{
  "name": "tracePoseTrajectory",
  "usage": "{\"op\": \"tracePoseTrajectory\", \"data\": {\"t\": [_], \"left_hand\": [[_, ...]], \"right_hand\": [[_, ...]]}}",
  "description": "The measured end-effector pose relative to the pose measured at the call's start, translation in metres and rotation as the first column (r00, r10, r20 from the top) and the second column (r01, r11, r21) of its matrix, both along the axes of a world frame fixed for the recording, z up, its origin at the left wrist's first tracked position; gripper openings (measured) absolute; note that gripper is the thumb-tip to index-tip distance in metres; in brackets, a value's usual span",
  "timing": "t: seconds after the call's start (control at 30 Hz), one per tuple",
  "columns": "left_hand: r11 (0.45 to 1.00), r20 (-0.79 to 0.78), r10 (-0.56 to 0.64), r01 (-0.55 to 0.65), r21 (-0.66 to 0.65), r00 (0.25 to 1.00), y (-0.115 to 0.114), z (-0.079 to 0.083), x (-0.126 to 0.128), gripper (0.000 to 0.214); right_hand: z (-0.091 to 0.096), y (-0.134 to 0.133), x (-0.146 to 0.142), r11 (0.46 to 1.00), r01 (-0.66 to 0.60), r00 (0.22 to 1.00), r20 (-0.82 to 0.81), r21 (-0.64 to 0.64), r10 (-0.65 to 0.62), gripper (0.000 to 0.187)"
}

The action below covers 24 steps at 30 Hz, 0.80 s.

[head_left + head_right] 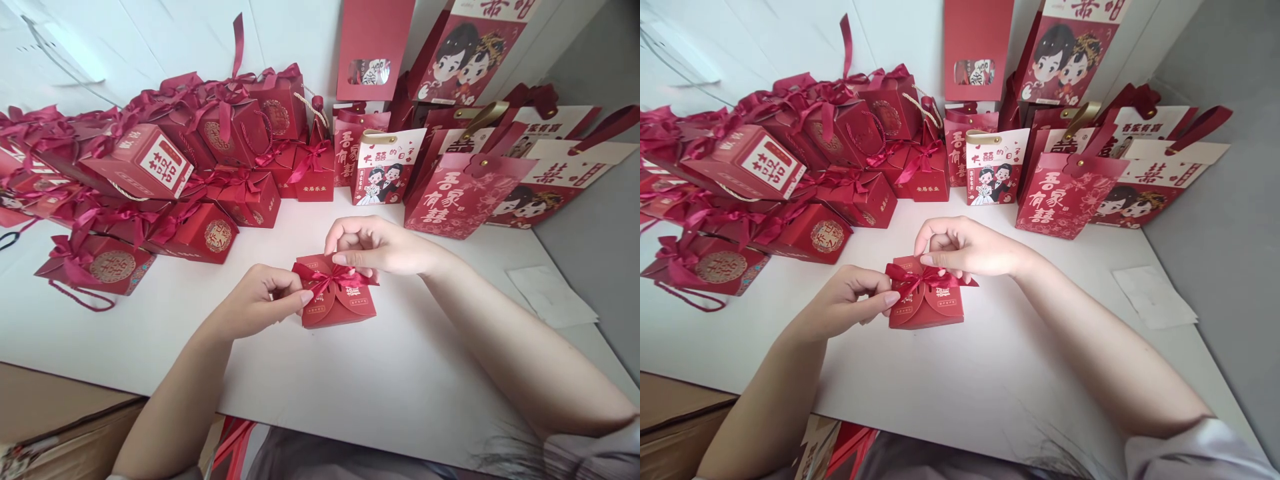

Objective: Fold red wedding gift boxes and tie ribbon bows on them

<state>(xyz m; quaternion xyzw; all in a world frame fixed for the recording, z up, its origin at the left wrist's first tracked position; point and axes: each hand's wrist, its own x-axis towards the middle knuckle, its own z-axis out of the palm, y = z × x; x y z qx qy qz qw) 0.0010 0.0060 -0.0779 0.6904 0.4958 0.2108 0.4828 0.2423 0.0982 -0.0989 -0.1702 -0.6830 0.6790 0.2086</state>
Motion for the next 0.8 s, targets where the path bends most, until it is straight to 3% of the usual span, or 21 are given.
{"op": "tracePoseTrajectory", "data": {"t": [0.1,0.17,0.23,0.33,0.53,0.63,0.8], "left_hand": [[0.996,-0.041,-0.069,0.067,-0.051,0.997,0.0,0.004,-0.004,0.044],[0.999,-0.045,-0.044,0.043,-0.028,0.998,0.001,0.004,-0.005,0.044],[0.99,-0.02,0.111,-0.108,0.088,0.994,0.002,0.0,-0.005,0.036],[0.899,0.047,0.333,-0.332,0.286,0.942,0.006,-0.009,-0.004,0.016],[0.906,0.154,0.126,-0.177,0.385,0.98,0.006,-0.02,0.004,0.017],[0.904,0.123,0.131,-0.169,0.392,0.984,0.004,-0.021,0.01,0.009],[0.939,0.122,0.112,-0.146,0.312,0.986,0.006,-0.023,0.009,0.021]], "right_hand": [[-0.001,0.0,0.0,1.0,-0.003,1.0,-0.001,0.016,0.003,0.017],[-0.001,0.0,0.0,1.0,-0.005,1.0,0.005,0.027,0.005,0.016],[0.0,0.001,0.0,1.0,-0.014,1.0,0.008,0.028,0.014,0.016],[0.0,0.001,0.0,0.999,-0.026,1.0,0.008,0.021,0.026,0.016],[0.001,0.0,-0.003,0.999,-0.033,0.999,-0.039,0.023,0.034,0.014],[0.001,-0.001,-0.005,0.998,-0.05,0.992,-0.114,0.025,0.052,0.011],[0.001,-0.002,-0.006,0.998,-0.052,0.991,-0.118,0.026,0.055,0.009]]}}
